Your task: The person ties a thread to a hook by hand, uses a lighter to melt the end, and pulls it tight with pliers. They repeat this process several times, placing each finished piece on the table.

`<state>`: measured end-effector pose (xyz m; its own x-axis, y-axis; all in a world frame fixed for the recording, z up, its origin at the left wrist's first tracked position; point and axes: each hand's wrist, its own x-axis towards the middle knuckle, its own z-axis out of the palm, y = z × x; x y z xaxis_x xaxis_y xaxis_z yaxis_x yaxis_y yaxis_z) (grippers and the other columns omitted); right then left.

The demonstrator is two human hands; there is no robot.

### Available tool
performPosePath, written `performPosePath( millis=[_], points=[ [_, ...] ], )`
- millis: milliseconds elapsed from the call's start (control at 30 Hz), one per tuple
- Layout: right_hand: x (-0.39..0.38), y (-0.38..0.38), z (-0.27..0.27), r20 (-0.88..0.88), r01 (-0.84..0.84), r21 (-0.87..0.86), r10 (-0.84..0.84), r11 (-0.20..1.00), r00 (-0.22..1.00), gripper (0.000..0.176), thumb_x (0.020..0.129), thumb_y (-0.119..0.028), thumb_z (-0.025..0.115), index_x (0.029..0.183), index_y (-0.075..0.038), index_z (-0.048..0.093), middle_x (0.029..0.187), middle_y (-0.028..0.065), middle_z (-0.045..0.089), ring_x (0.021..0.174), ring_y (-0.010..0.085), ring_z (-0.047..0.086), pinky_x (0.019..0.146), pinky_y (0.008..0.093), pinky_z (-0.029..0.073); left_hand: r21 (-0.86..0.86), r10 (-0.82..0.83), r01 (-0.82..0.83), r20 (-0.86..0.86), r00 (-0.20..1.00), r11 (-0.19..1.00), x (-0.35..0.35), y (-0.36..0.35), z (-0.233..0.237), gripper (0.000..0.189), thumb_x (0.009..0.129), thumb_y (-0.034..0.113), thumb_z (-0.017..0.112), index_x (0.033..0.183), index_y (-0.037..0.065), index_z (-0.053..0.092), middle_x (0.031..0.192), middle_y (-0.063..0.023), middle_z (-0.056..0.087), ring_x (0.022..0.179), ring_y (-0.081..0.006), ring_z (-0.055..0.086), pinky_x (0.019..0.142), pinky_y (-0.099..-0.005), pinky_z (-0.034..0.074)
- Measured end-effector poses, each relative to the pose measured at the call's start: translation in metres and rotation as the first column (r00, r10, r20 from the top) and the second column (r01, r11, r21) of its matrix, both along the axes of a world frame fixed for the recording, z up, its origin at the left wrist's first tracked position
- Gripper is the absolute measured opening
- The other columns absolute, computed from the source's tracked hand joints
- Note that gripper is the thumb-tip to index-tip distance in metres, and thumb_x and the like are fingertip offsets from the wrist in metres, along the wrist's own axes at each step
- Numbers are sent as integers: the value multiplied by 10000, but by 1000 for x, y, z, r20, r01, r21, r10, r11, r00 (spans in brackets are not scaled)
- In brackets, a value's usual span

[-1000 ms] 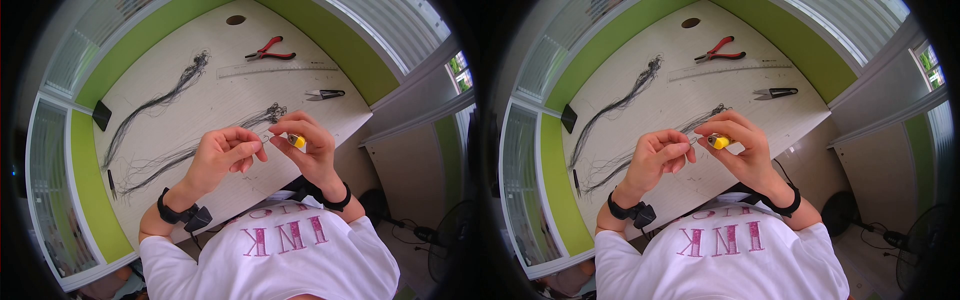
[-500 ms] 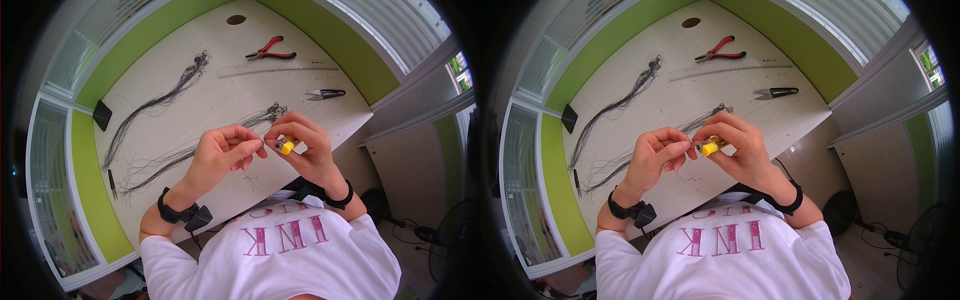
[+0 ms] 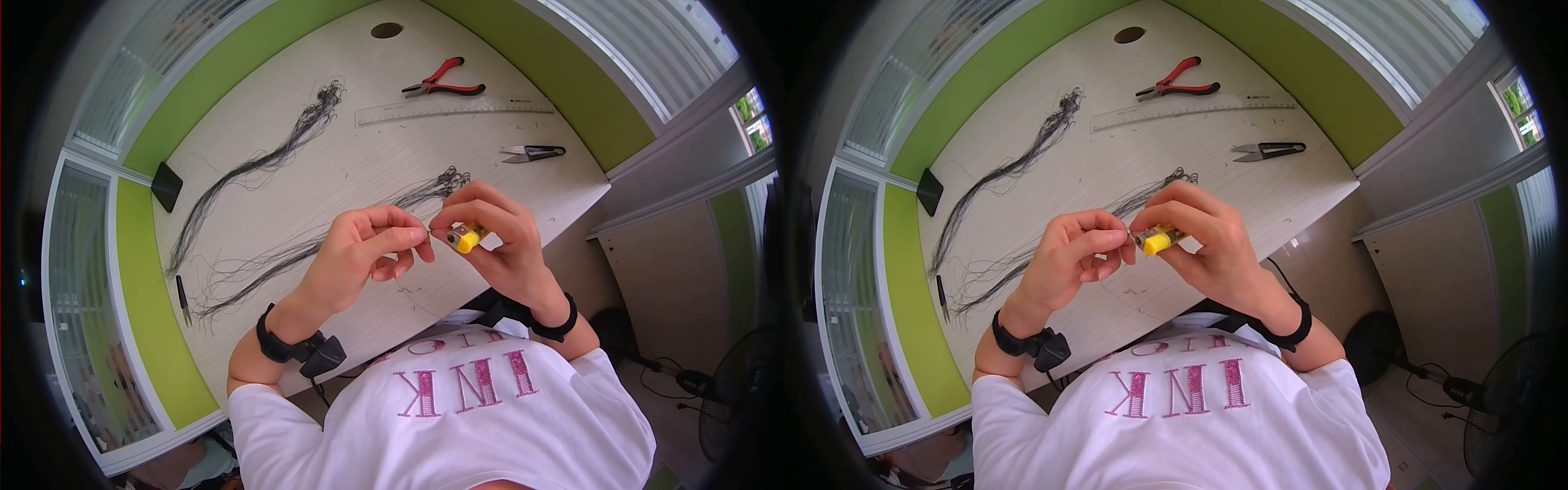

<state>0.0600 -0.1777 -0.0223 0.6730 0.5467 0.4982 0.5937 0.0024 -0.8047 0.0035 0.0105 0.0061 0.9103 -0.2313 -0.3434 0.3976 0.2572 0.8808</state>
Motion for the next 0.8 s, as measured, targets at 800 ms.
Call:
performPosePath(
  millis=[800],
  points=[
    [10, -7, 0, -41, -191, 24, 192, 981, 981, 220, 604, 24, 593, 819, -18, 570, 798, 62, 537, 719, 184, 538, 593, 274, 439, 222, 40, -109, 291, 956, 969, -5, -11, -9, 130, 831, 113, 602, 905, 6, 605, 789, -50, 634, 573, -55, 523, 454, -171, 368]
  ],
)
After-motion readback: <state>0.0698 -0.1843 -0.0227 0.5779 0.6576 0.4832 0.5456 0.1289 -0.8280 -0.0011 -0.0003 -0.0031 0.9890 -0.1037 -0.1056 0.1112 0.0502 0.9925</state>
